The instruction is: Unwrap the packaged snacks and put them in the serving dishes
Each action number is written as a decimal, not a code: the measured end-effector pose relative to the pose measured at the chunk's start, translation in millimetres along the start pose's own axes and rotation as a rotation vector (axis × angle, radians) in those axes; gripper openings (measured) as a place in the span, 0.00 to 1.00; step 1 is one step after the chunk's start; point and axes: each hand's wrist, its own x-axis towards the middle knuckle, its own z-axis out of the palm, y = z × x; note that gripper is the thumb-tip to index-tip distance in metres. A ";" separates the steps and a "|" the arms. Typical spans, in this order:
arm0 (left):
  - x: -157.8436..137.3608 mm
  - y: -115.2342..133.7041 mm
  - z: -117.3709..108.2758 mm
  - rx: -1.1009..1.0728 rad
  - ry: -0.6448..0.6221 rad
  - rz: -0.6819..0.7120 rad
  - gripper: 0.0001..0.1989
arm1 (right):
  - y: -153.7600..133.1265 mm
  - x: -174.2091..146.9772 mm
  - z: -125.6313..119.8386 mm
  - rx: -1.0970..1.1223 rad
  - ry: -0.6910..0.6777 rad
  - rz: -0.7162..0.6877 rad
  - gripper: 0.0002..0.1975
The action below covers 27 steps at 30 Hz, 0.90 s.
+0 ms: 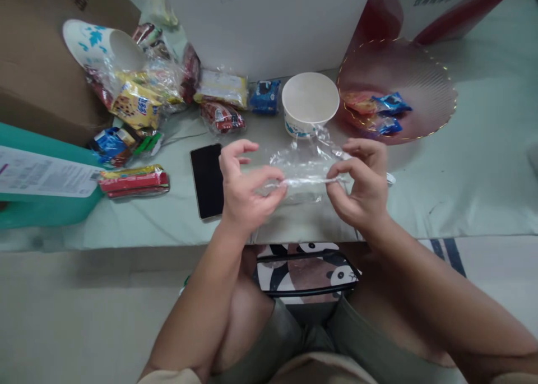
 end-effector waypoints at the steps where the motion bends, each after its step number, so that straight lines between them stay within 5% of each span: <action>1: 0.6 2.5 -1.7 -0.104 -0.041 0.007 0.05 | -2.9 -0.2 -2.0 0.068 -0.021 -0.029 0.03; 3: 1.7 7.8 -3.1 -0.353 -0.163 -0.040 0.06 | -7.8 -1.3 -4.4 0.209 -0.107 0.001 0.04; 5: 2.9 11.5 -0.6 -0.552 -0.246 -0.241 0.07 | -9.1 -2.5 -2.5 0.340 -0.169 0.207 0.03; 8: 6.1 11.0 7.3 -0.703 -0.210 -0.699 0.12 | -3.7 -2.3 7.0 0.580 -0.192 0.634 0.14; 11: 11.2 5.9 10.7 -0.812 -0.156 -0.970 0.16 | 2.7 -0.3 15.0 0.724 -0.313 0.855 0.27; 14: 14.5 2.2 8.1 -0.991 -0.204 -1.052 0.18 | 3.9 1.2 16.2 0.698 -0.392 0.904 0.22; 19: 14.4 4.0 7.7 -1.054 -0.442 -1.120 0.17 | 1.9 4.9 11.6 0.731 -0.265 0.918 0.19; 23: 15.9 3.2 9.8 -0.918 -0.418 -1.091 0.12 | 3.8 7.4 7.7 0.648 -0.419 0.882 0.16; 27: 18.6 -0.2 8.1 -0.994 -0.429 -1.028 0.13 | 9.2 7.7 3.7 0.719 -0.271 0.876 0.15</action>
